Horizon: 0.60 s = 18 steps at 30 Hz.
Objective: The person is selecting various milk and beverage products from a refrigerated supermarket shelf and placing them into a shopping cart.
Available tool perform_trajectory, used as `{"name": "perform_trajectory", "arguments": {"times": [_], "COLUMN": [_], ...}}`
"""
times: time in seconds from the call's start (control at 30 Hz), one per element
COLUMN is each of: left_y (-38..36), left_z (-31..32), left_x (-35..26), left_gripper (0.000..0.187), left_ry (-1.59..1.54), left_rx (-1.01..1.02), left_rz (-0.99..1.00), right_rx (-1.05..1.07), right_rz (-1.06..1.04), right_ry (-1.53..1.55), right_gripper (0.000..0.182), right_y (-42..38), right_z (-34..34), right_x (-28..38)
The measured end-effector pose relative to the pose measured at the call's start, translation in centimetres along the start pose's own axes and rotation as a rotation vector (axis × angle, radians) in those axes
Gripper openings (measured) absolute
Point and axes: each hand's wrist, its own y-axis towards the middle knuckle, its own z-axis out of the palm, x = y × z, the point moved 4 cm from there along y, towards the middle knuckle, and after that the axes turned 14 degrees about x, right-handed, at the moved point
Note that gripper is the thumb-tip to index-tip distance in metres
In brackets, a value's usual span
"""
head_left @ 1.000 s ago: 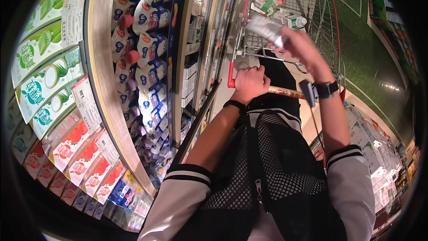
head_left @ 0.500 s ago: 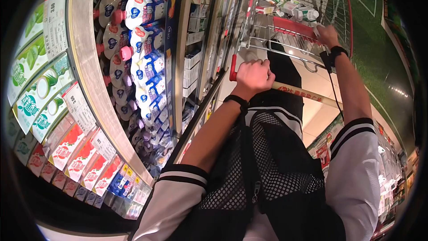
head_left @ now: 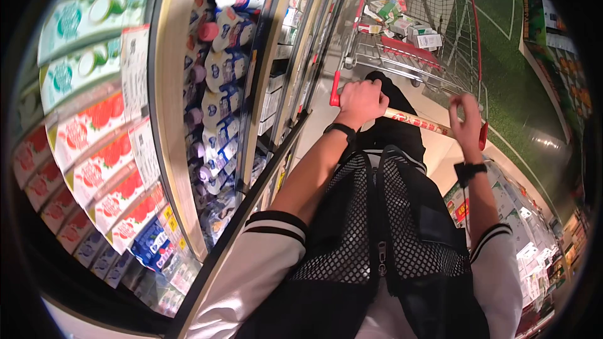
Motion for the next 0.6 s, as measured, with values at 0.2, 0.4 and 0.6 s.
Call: {"name": "perform_trajectory", "arguments": {"times": [0.2,0.4,0.6], "left_y": [-1.4,-4.2,-8.2], "left_z": [0.4,2.5,5.1], "left_x": [0.0,-0.5,-1.6], "left_gripper": [0.029,0.031,0.035], "left_ry": [-0.025,-0.008,-0.031], "left_rx": [-0.06,-0.013,0.041], "left_rz": [0.005,0.014,-0.01], "right_rx": [0.039,0.168,0.197], "right_rz": [0.191,0.323,0.328], "right_ry": [-0.167,-0.327,-0.279], "right_gripper": [0.017,0.031,0.038], "right_y": [-11.3,-14.4,-18.7], "right_z": [2.8,4.1,5.1], "right_x": [0.1,-0.6,-1.5]}}
